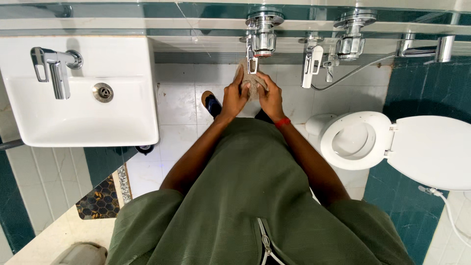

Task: The person holds and folds a cloth by hand, then wipes down the chrome wall fixtures in the bathroom with the cloth.

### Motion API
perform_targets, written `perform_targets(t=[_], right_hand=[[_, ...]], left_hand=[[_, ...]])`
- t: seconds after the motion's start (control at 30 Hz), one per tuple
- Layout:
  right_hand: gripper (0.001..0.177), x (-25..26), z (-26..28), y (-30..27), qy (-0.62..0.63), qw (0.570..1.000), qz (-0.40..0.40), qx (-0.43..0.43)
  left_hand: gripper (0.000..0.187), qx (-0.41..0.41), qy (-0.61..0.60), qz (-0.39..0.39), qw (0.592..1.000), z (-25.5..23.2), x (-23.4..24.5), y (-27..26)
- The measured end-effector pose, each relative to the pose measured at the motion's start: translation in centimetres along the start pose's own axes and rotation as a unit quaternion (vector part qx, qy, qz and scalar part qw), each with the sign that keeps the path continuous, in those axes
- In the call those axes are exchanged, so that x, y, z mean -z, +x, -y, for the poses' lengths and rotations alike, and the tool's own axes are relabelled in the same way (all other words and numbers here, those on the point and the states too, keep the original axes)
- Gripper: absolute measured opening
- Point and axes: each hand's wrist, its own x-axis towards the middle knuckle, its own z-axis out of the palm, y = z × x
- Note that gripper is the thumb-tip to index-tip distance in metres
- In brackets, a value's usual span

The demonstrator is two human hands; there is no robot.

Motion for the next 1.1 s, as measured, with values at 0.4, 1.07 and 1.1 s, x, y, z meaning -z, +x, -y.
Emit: perform_targets(t=[0.4,1.07,1.1], right_hand=[[0.041,-0.1,-3.4,7.8,-0.007,0.996,-0.041,0.078],[0.025,1.9,6.5,3.9,-0.052,0.954,-0.118,0.272],[0.025,1.1,6.0,4.8,-0.052,0.954,-0.117,0.271]], left_hand=[[0.05,-0.049,0.054,-0.051,0.996,0.4,-0.6,4.5],[0.051,-0.153,0.086,-0.072,0.982,-7.1,3.0,5.2],[0.059,-0.108,0.072,-0.022,0.991,-6.2,2.4,6.7]])
